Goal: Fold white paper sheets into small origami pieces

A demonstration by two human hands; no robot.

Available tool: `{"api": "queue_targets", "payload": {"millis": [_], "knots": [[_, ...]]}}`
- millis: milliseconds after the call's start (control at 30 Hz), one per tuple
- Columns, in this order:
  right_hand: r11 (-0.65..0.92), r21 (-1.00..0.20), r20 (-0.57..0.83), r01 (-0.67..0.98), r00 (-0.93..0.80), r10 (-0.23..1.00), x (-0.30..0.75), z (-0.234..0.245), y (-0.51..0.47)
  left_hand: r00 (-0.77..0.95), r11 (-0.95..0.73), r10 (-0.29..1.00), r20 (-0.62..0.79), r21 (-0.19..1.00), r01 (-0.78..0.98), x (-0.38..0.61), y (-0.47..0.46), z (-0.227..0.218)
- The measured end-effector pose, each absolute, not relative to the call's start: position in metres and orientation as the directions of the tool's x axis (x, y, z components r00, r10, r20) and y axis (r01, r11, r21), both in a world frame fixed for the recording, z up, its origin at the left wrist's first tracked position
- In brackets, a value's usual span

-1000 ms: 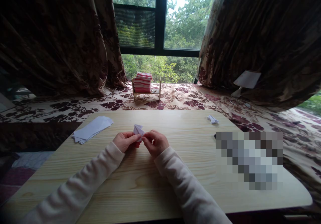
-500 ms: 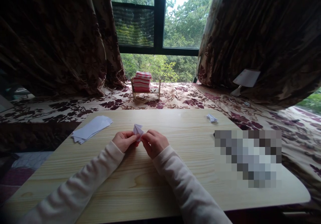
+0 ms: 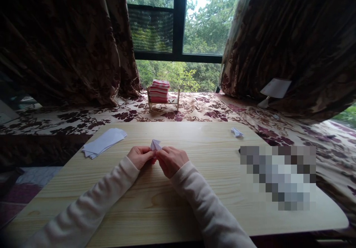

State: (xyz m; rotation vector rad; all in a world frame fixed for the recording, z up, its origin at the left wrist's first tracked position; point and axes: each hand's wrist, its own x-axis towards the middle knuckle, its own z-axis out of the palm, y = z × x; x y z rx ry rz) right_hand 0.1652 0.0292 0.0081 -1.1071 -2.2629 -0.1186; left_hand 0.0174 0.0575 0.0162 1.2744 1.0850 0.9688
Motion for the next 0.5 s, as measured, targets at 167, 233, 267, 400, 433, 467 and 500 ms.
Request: {"api": "queue_targets", "payload": {"millis": [167,233,267,400,433,467,500], "knots": [[0.621,-0.442,0.603,0.647,-0.299,0.740,0.1672,0.0012,0.0310,0.231,0.125,0.966,-0.118,0.992,-0.016,0.0170,0.0598,0.0140],[0.617,-0.478,0.603,0.625,-0.278,0.748,0.1681,-0.0007,0.0321,0.229,0.129,0.966,-0.120,0.991,-0.023,0.0170,0.0597,0.0138],[0.617,-0.472,0.599,0.630,-0.284,0.748,0.1685,-0.0011,0.0325,0.235,0.127,0.965,-0.119,0.992,-0.022,0.0170,0.0593,0.0138],[0.610,-0.434,0.603,0.663,-0.289,0.743,0.1694,-0.0010,0.0336,0.285,0.129,0.951,-0.118,0.991,-0.021,0.0175,0.0582,0.0135],[0.607,-0.439,0.609,0.662,-0.278,0.743,0.1694,-0.0009,0.0336,0.290,0.131,0.950,-0.118,0.991,-0.027,0.0178,0.0583,0.0129],[0.605,-0.449,0.612,0.657,-0.267,0.745,0.1694,-0.0007,0.0335,0.287,0.133,0.951,-0.117,0.991,-0.035,0.0180,0.0587,0.0119],[0.603,-0.461,0.612,0.651,-0.259,0.747,0.1694,-0.0005,0.0333,0.277,0.133,0.954,-0.115,0.990,-0.044,0.0182,0.0593,0.0107]]}}
